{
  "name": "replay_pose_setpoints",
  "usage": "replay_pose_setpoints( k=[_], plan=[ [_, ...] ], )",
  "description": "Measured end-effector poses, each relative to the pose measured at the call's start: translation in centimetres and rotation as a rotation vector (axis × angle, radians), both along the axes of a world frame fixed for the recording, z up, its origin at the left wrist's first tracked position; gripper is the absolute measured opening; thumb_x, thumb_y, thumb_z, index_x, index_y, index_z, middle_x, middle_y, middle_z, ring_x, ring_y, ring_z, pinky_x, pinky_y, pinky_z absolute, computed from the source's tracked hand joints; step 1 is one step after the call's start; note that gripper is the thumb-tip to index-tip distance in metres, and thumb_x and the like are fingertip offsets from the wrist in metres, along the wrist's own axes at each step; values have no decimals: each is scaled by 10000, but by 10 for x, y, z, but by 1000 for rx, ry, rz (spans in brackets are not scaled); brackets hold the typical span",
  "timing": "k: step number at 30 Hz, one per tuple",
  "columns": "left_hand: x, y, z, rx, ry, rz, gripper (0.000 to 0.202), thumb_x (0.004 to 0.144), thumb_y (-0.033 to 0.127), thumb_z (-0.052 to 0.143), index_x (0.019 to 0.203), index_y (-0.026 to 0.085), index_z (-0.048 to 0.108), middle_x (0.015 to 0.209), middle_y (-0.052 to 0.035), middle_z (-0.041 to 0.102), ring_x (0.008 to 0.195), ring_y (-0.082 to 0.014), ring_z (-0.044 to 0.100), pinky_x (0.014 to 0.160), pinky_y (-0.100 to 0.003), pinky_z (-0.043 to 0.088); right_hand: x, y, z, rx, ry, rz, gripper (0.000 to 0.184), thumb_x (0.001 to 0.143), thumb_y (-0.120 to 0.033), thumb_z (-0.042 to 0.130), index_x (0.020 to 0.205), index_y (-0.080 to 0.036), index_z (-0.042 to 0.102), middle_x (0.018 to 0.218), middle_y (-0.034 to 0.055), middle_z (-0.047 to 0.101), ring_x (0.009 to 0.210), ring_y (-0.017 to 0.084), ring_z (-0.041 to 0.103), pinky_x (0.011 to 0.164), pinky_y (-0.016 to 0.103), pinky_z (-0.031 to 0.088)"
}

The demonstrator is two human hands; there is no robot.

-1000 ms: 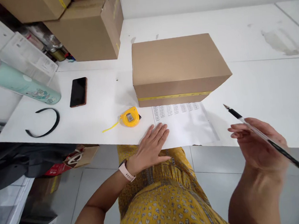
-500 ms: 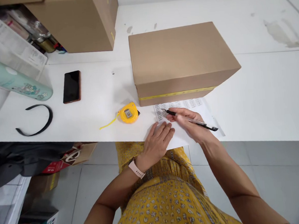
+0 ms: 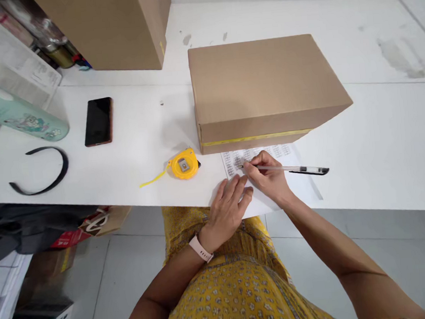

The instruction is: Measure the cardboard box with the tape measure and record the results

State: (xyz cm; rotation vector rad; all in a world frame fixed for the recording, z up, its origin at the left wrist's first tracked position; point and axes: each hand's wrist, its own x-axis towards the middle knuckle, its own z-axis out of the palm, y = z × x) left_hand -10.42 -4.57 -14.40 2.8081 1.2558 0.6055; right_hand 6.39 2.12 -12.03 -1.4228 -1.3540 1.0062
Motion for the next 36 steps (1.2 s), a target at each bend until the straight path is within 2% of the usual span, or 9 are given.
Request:
replay_pose_setpoints(
  k=[5,14,25,28,31,33,36],
  plan=[
    [0,1,-1,45,12,3,365,1023,142,477,1359,112,613,1504,-172,583,1465,-298,480,1203,-492,409,-3,-3,-3,43,-83,-7,230,800,-268,687,698,-242,483,565,-66,469,517,100,405,506,250,344],
    [0,1,-3,56,-13,-2,387,1011,145,473,1366,105,621,1483,-177,599,1435,-303,508,1187,-489,424,-2,-4,-3,10,-135,13,254,840,-316,661,689,-242,470,552,-62,467,515,102,392,514,256,338],
    [-1,0,-2,48,1,2,391,1011,148,480,1378,110,609,1492,-173,594,1452,-299,497,1199,-489,418,-2,-4,-2,24,-131,2,257,833,-282,669,681,-241,466,552,-67,459,514,99,388,509,257,337],
    [-1,0,-2,39,-1,-5,392,1002,138,497,1377,101,605,1507,-178,581,1467,-305,479,1204,-493,409,-1,-3,-3,44,-81,-30,242,852,-294,689,705,-237,506,595,-57,501,539,102,427,525,259,365],
    [-1,0,-3,45,-16,-1,385,999,130,497,1366,100,609,1521,-173,571,1466,-305,479,1203,-495,407,2,-1,-3,50,10,-21,179,845,-353,747,820,-237,612,733,-24,622,632,121,535,585,275,439],
    [-1,0,-3,48,-27,2,385,999,121,484,1361,101,612,1525,-168,570,1457,-303,488,1199,-493,414,3,-1,-4,34,53,2,207,823,-384,785,888,-241,650,811,-5,670,691,137,583,626,291,476],
    [-1,0,-2,37,-41,-3,401,991,102,476,1371,99,603,1536,-173,558,1467,-301,478,1203,-495,413,4,-1,-5,23,44,17,222,836,-406,782,859,-239,639,767,-12,649,662,133,563,607,290,461]
  ],
)
